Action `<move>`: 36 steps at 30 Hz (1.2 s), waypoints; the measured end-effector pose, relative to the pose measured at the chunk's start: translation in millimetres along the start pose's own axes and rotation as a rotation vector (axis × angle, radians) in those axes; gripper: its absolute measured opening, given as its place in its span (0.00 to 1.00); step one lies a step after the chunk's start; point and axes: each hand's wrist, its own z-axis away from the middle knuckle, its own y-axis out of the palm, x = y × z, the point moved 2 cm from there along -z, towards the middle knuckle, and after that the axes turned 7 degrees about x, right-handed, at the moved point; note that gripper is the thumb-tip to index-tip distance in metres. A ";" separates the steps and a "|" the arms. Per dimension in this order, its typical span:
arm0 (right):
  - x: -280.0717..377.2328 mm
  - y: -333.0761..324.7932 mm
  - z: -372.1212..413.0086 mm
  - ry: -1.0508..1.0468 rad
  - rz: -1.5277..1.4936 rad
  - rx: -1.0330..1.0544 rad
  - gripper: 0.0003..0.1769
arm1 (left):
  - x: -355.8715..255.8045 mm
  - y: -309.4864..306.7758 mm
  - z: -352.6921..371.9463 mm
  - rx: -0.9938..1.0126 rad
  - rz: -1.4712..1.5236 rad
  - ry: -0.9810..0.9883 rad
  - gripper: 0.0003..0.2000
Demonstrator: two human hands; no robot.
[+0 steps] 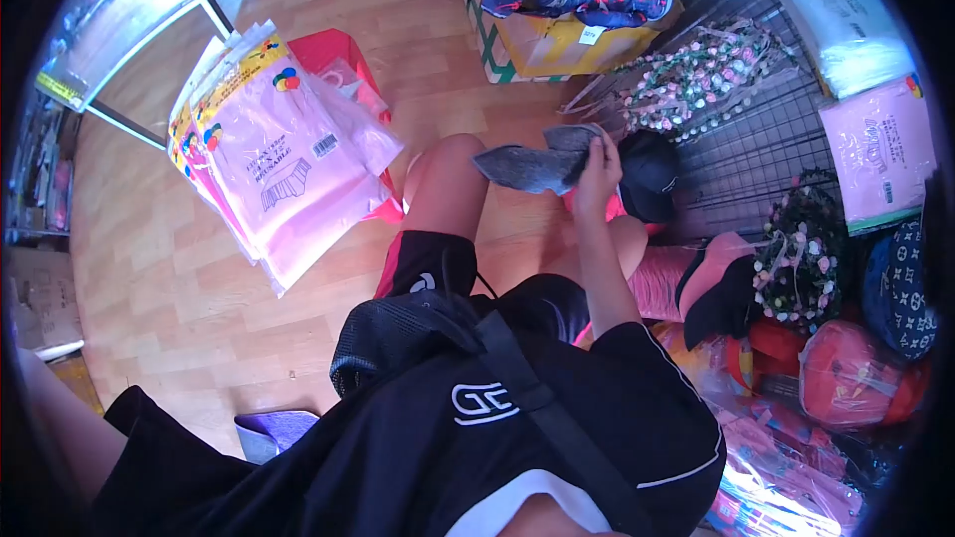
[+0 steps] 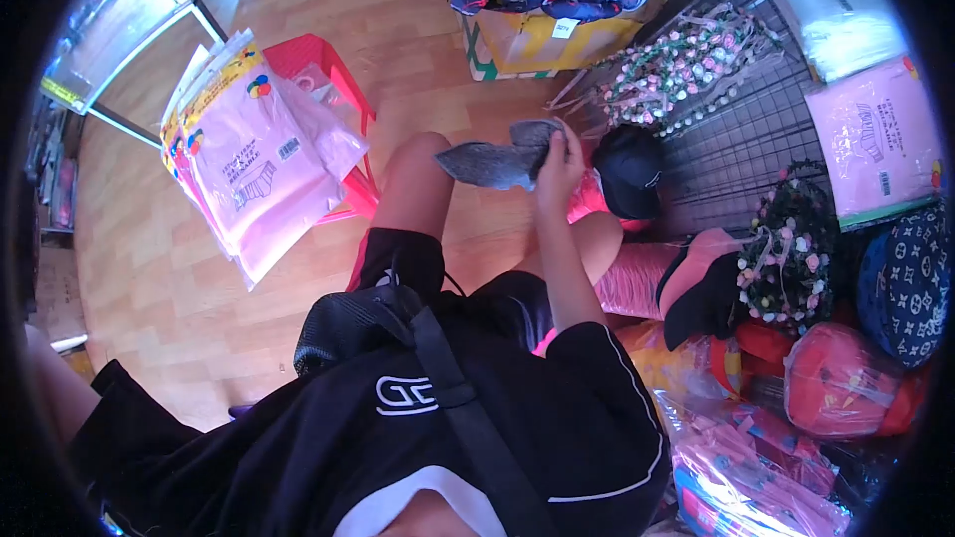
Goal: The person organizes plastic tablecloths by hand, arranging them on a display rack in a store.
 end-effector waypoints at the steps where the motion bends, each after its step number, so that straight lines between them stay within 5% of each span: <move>1: -6.2 -12.5 -0.5 0.031 -0.044 -0.026 0.12 | -2.4 -3.8 1.7 -0.005 0.003 -0.012 0.20; 15: 22.3 -44.1 32.4 0.017 0.095 -0.154 0.13 | -27.7 73.4 -93.9 0.258 0.218 -0.034 0.19; 20: 25.5 -70.1 41.6 -0.021 0.134 -0.261 0.13 | -49.7 126.7 -124.7 0.379 0.335 -0.024 0.19; 22: 25.2 -79.9 50.9 0.181 -0.045 -0.295 0.13 | -54.0 146.1 -127.7 0.435 0.367 -0.059 0.19; 27: 11.9 -113.5 63.1 0.056 0.190 -0.424 0.14 | -73.6 212.5 -146.5 0.595 0.480 -0.082 0.18; 34: -4.8 -152.9 89.3 0.072 0.141 -0.522 0.13 | -93.4 269.9 -156.9 0.731 0.568 -0.163 0.18; 36: -7.9 -159.3 92.5 0.131 -0.122 -0.478 0.13 | -99.7 268.0 -157.8 0.728 0.577 -0.181 0.18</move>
